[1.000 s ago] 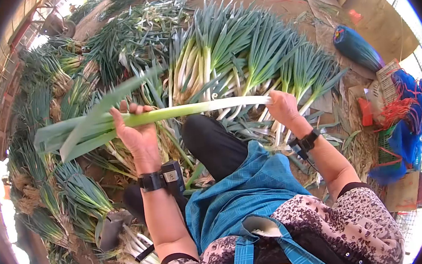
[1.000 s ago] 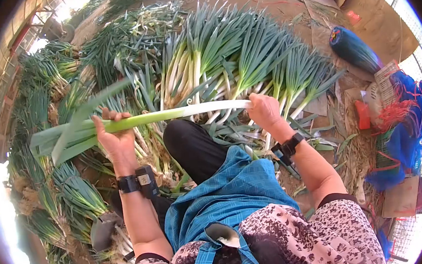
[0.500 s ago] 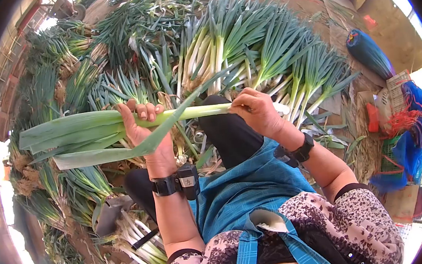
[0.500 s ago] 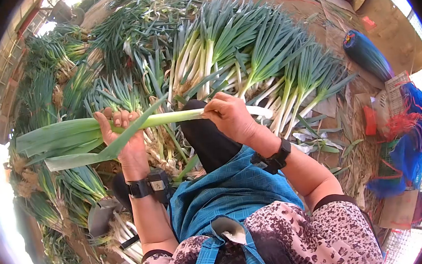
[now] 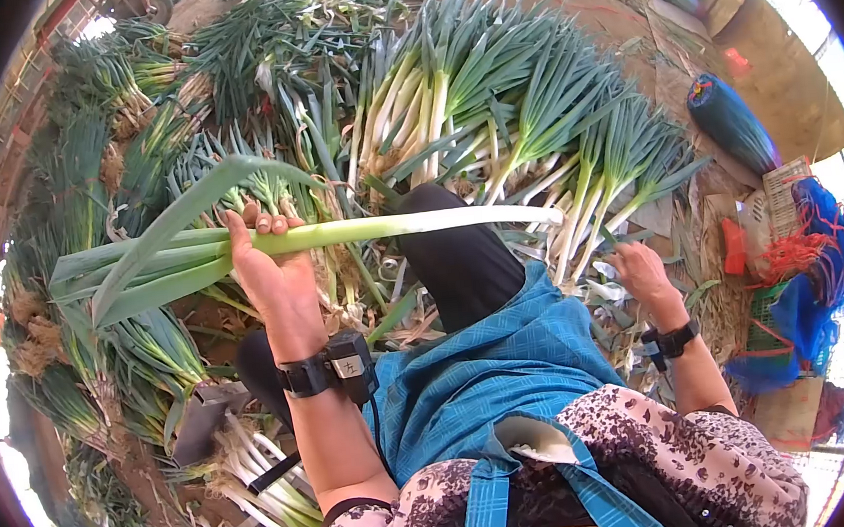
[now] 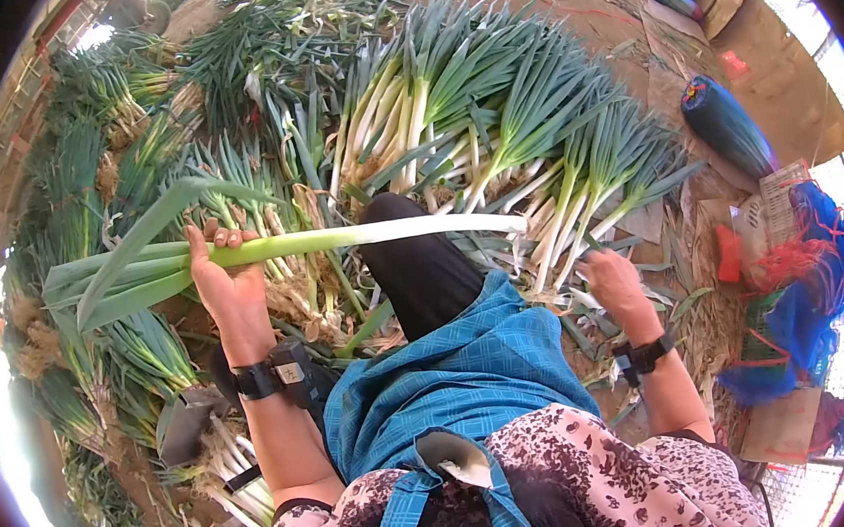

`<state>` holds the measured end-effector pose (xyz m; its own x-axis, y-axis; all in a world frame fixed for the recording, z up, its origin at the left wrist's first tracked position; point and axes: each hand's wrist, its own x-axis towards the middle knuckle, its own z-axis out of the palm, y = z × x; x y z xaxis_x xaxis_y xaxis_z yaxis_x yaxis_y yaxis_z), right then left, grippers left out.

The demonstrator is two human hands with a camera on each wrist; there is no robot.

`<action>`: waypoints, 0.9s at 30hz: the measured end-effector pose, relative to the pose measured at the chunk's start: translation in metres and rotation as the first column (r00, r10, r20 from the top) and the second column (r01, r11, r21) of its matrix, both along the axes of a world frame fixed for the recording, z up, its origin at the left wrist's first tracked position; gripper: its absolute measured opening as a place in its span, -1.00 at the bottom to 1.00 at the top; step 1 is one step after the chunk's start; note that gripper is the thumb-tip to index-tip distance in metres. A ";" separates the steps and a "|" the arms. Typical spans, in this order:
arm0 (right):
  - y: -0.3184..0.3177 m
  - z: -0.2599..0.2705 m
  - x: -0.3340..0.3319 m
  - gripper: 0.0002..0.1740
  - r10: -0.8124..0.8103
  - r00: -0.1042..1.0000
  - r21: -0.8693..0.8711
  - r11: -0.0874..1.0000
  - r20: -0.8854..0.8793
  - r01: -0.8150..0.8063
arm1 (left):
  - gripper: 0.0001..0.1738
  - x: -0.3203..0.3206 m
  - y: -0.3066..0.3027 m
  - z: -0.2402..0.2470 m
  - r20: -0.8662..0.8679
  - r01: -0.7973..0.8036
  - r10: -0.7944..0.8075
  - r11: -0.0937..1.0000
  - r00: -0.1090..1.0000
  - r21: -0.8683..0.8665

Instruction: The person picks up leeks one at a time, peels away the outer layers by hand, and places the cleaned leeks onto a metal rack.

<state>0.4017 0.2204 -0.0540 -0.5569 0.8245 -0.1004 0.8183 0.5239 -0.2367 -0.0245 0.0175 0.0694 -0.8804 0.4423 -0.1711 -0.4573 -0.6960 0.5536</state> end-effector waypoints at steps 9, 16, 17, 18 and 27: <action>-0.066 0.072 -0.211 -0.66 0.522 0.597 0.325 0.851 -0.609 -0.413 | -0.77 0.018 -0.005 0.018 0.040 0.018 -0.018 1.000 0.999 -0.015; -0.064 0.069 -0.234 -0.81 0.794 0.570 0.497 0.589 -0.210 -0.637 | -0.88 0.021 -0.024 0.009 -0.040 -0.072 0.067 0.983 0.997 -0.168; -0.065 0.070 -0.234 -0.80 0.745 0.570 0.420 0.666 -0.347 -0.616 | -0.88 0.010 -0.025 0.001 0.117 -0.069 0.075 0.996 0.990 -0.048; -0.063 0.073 -0.234 -0.80 0.756 0.579 0.412 0.653 -0.305 -0.636 | -0.88 0.007 -0.027 -0.004 0.108 -0.050 0.053 0.998 0.993 -0.024; -0.066 0.072 -0.233 -0.77 0.849 0.529 0.632 0.400 0.019 -0.664 | -0.88 0.006 -0.037 -0.014 0.132 -0.052 0.049 0.998 0.990 0.018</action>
<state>0.1688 0.1542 0.0181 -0.8952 -0.1082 0.4323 -0.0403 0.9858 0.1632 -0.0184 -0.0196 0.0553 -0.8722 0.4023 -0.2781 -0.4890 -0.7314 0.4754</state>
